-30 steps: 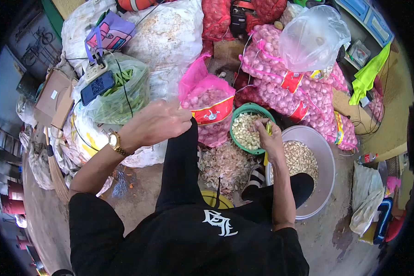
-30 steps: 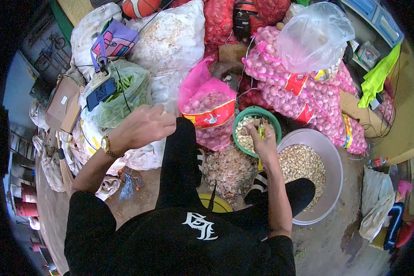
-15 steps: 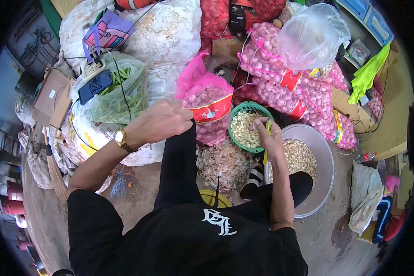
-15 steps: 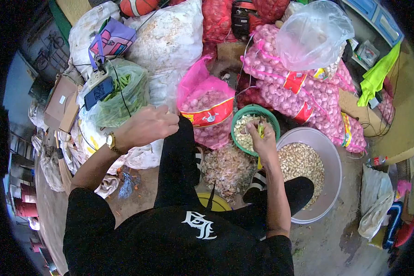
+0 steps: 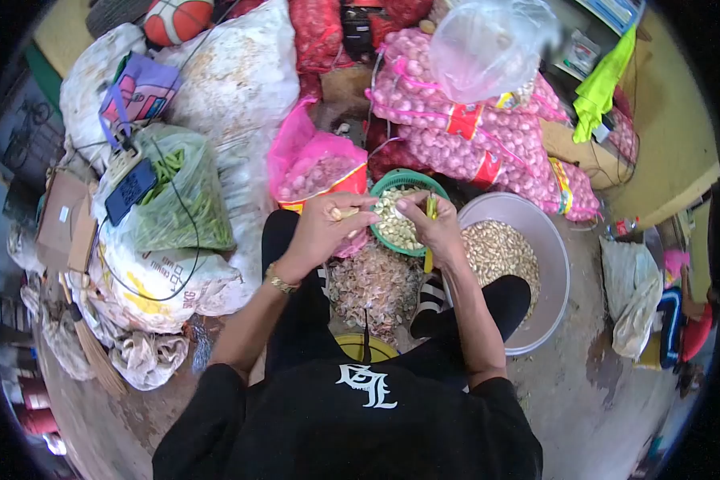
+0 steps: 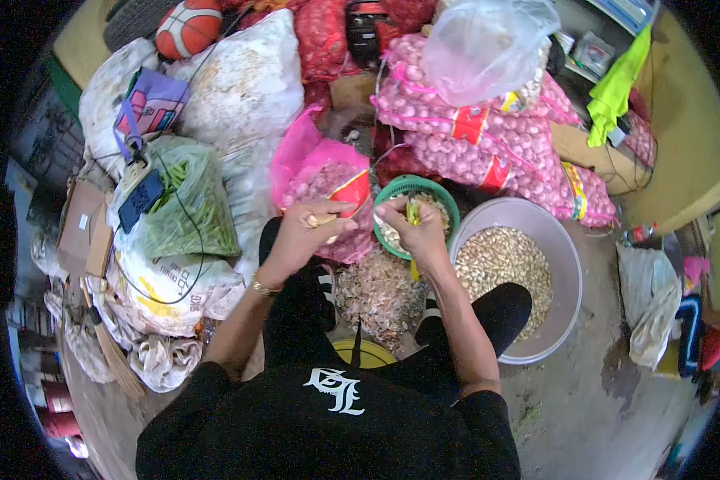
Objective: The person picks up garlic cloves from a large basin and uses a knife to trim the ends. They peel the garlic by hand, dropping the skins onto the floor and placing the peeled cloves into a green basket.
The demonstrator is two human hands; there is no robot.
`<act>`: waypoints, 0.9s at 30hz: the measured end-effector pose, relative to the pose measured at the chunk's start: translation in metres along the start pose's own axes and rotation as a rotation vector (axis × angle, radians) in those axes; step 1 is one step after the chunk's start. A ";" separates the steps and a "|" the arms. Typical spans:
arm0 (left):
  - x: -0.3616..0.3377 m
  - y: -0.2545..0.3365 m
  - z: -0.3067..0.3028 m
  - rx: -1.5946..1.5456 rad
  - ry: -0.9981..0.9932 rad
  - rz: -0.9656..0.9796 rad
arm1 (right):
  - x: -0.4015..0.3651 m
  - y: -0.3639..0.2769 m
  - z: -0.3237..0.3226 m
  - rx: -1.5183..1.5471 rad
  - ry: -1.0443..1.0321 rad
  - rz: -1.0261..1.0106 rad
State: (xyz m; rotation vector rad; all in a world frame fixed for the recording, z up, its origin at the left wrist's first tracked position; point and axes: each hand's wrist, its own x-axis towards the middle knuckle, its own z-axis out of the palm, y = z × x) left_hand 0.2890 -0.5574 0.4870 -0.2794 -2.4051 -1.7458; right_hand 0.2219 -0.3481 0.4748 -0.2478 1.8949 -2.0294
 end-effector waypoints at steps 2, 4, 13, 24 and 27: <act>0.006 0.000 0.029 -0.332 0.050 -0.107 | -0.002 -0.006 0.008 0.048 0.024 -0.070; 0.013 -0.003 0.044 -0.411 0.085 -0.110 | 0.002 0.001 0.008 0.096 0.071 -0.177; 0.027 -0.018 0.055 -0.823 0.135 -0.357 | 0.004 0.003 0.010 0.068 0.162 -0.253; 0.033 -0.035 0.050 -1.232 -0.183 -0.608 | 0.013 0.002 0.003 -0.076 0.052 -0.363; 0.035 -0.045 0.053 -1.296 -0.121 -0.634 | 0.020 0.007 -0.006 -0.001 0.044 -0.332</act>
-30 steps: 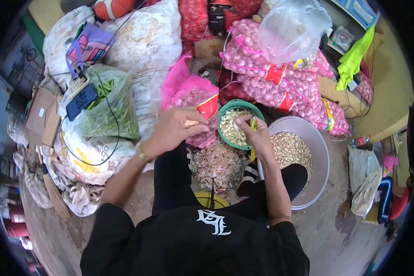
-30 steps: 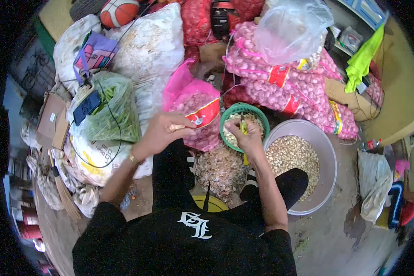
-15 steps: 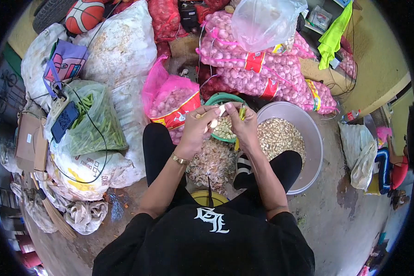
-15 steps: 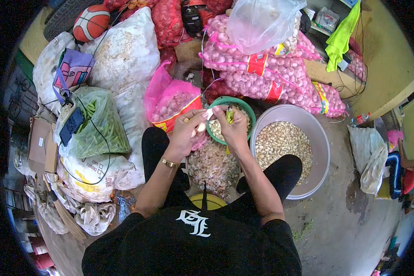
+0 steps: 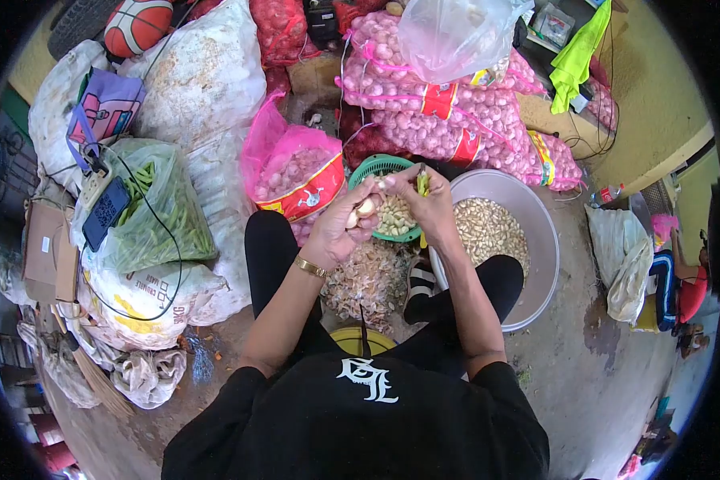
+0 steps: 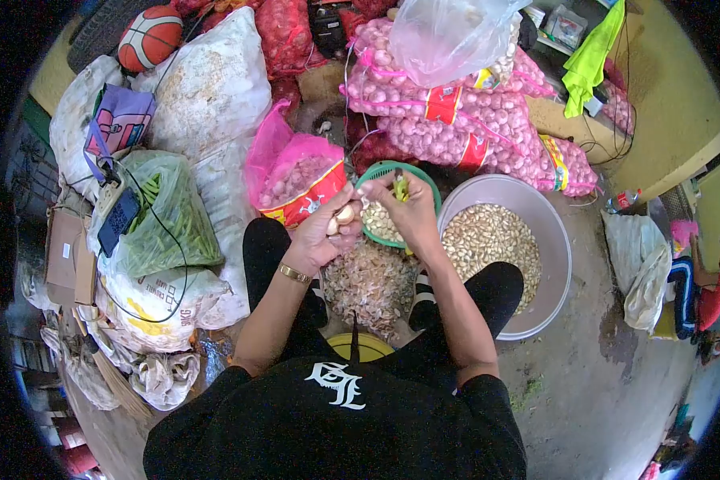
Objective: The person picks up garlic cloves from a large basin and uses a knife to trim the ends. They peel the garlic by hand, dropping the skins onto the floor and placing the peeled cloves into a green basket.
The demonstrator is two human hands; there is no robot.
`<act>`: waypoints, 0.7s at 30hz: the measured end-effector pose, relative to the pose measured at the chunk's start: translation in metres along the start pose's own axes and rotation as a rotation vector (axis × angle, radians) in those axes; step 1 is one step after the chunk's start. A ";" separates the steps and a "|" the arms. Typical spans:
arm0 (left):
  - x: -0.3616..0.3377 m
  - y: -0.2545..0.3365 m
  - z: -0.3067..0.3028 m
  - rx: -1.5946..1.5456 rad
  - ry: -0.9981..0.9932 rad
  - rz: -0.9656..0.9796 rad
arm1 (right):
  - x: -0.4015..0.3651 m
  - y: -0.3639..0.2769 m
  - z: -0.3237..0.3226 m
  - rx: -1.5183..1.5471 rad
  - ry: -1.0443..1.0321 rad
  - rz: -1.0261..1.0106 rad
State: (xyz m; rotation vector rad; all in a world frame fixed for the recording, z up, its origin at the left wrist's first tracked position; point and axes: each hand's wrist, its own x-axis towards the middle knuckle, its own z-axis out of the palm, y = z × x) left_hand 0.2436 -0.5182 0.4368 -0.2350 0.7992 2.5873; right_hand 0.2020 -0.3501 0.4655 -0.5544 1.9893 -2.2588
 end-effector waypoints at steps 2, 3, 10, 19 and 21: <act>0.002 0.001 -0.013 -0.044 -0.029 0.005 | 0.006 0.005 -0.010 -0.184 0.099 0.037; 0.002 0.004 -0.013 -0.086 -0.061 0.013 | 0.009 0.009 -0.012 -0.163 0.124 0.015; 0.003 0.007 -0.015 -0.037 0.034 0.031 | 0.037 0.048 -0.036 -0.170 0.201 -0.026; 0.007 0.014 -0.007 -0.075 0.032 0.074 | 0.058 0.070 -0.044 -0.613 0.151 -0.028; 0.011 0.011 -0.009 -0.036 0.072 0.126 | 0.034 0.022 -0.013 -0.256 0.009 -0.042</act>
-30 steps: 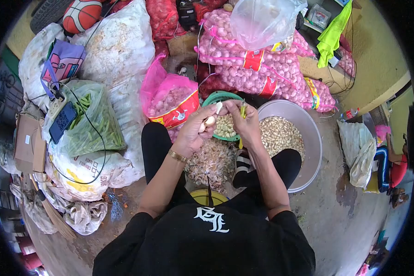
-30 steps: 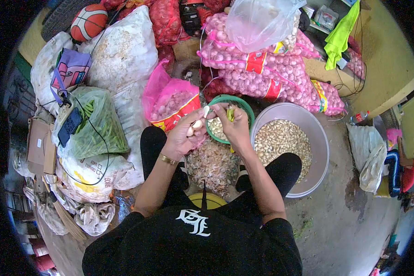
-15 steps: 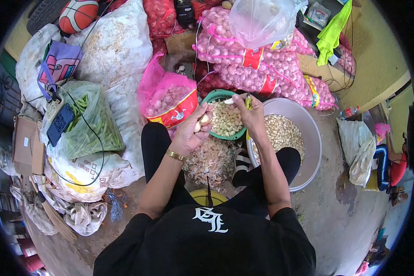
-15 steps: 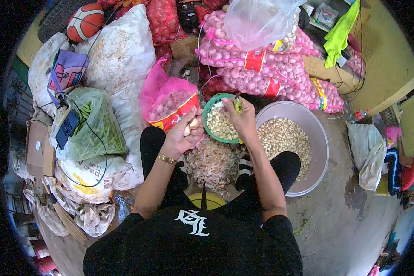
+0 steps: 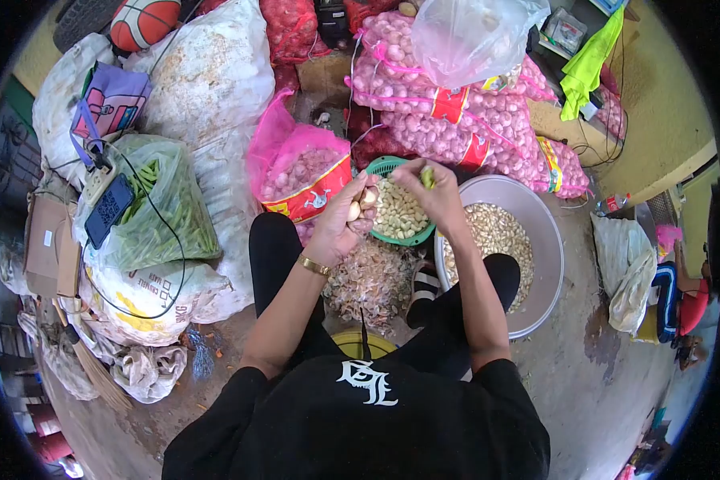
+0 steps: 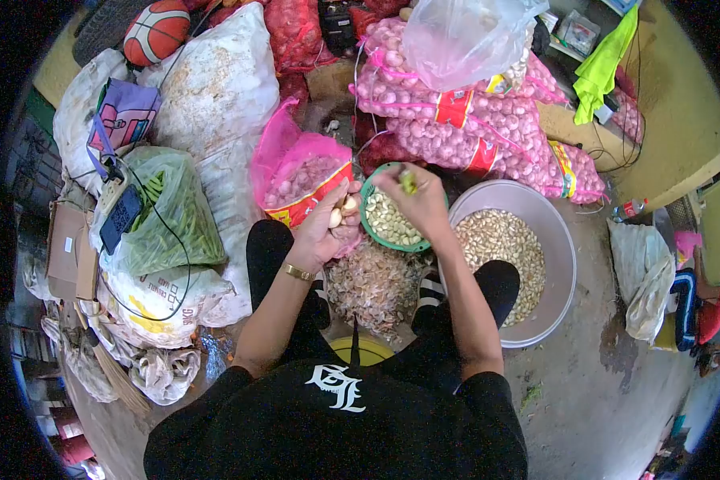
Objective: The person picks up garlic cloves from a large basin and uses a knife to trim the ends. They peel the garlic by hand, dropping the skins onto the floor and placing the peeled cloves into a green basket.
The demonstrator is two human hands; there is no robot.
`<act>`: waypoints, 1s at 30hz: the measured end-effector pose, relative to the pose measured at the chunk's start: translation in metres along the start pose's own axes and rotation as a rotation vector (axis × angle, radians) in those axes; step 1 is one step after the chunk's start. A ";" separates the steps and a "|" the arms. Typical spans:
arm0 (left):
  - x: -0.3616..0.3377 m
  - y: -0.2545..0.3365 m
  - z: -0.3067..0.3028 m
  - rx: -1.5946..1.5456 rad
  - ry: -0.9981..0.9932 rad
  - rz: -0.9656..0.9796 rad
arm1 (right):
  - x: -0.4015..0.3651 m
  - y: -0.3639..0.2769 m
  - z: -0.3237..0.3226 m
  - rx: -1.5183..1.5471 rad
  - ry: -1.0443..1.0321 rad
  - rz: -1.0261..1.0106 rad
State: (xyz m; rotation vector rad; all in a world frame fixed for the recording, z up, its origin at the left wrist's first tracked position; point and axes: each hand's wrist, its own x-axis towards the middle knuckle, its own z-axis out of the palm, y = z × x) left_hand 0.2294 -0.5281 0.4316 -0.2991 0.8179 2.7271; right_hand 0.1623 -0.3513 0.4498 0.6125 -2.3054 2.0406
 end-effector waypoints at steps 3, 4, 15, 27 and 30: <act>0.003 -0.009 -0.002 0.033 0.032 0.089 | -0.023 -0.029 0.013 -0.120 -0.117 -0.114; 0.004 -0.010 -0.001 0.024 0.031 0.131 | -0.027 -0.032 0.015 -0.287 -0.175 -0.180; -0.011 -0.018 0.010 0.169 0.142 0.261 | -0.040 -0.012 0.025 0.013 0.007 -0.025; -0.021 -0.025 0.020 0.450 0.166 0.406 | -0.046 -0.023 0.025 -0.119 0.163 -0.260; -0.027 -0.022 0.026 0.489 0.156 0.409 | -0.047 -0.030 0.023 -0.173 0.153 -0.298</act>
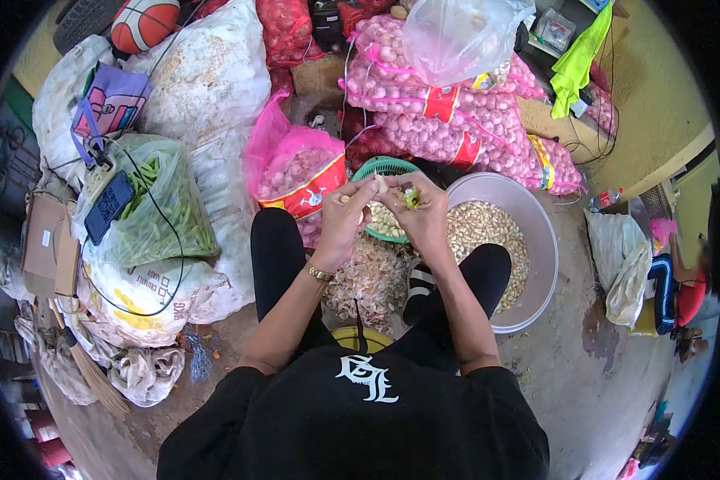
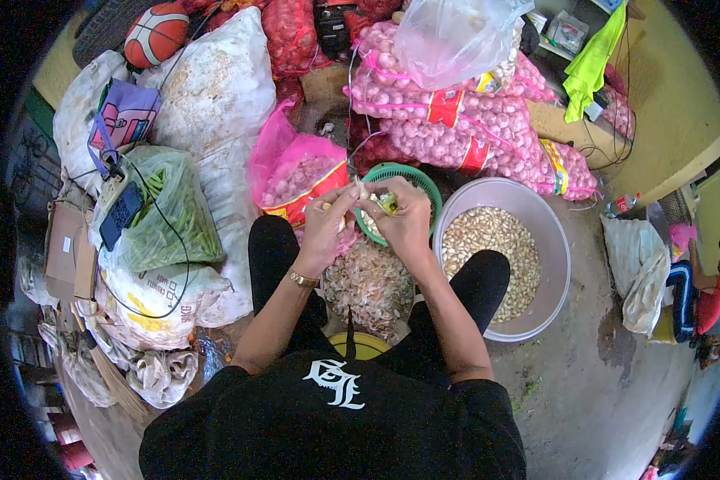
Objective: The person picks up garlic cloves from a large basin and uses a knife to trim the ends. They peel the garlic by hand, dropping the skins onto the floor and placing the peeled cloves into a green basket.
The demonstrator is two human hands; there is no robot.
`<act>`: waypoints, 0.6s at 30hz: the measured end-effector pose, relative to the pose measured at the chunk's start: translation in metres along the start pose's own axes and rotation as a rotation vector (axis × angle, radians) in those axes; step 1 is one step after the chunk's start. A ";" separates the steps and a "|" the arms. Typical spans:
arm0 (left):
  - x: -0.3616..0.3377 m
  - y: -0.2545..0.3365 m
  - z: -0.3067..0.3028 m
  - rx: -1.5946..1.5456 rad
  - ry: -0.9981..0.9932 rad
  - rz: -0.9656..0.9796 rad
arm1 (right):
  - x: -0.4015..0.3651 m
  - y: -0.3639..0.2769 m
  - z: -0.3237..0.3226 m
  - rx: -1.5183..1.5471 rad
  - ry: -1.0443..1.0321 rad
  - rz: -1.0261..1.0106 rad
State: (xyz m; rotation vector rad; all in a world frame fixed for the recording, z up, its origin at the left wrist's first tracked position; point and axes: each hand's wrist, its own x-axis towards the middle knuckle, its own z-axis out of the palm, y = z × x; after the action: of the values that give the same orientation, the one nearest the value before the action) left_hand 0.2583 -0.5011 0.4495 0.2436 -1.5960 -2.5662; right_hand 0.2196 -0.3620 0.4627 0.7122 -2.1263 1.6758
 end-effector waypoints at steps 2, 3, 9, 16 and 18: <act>0.000 0.000 0.000 0.015 -0.013 0.010 | 0.000 -0.001 -0.001 -0.085 -0.021 -0.051; 0.002 -0.001 -0.001 0.033 -0.023 0.030 | -0.001 -0.001 0.000 -0.109 -0.009 -0.086; 0.010 -0.005 -0.004 0.163 -0.012 0.155 | -0.006 0.004 0.002 -0.146 -0.013 -0.140; 0.020 -0.012 -0.010 0.083 0.035 0.116 | -0.006 0.017 0.005 0.352 -0.078 0.345; 0.022 -0.012 -0.013 0.065 0.034 0.115 | -0.005 0.016 0.010 0.404 -0.036 0.369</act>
State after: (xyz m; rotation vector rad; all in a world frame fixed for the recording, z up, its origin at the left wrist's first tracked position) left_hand 0.2393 -0.5109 0.4316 0.1940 -1.6332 -2.4144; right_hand 0.2148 -0.3676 0.4443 0.4719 -2.0556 2.3466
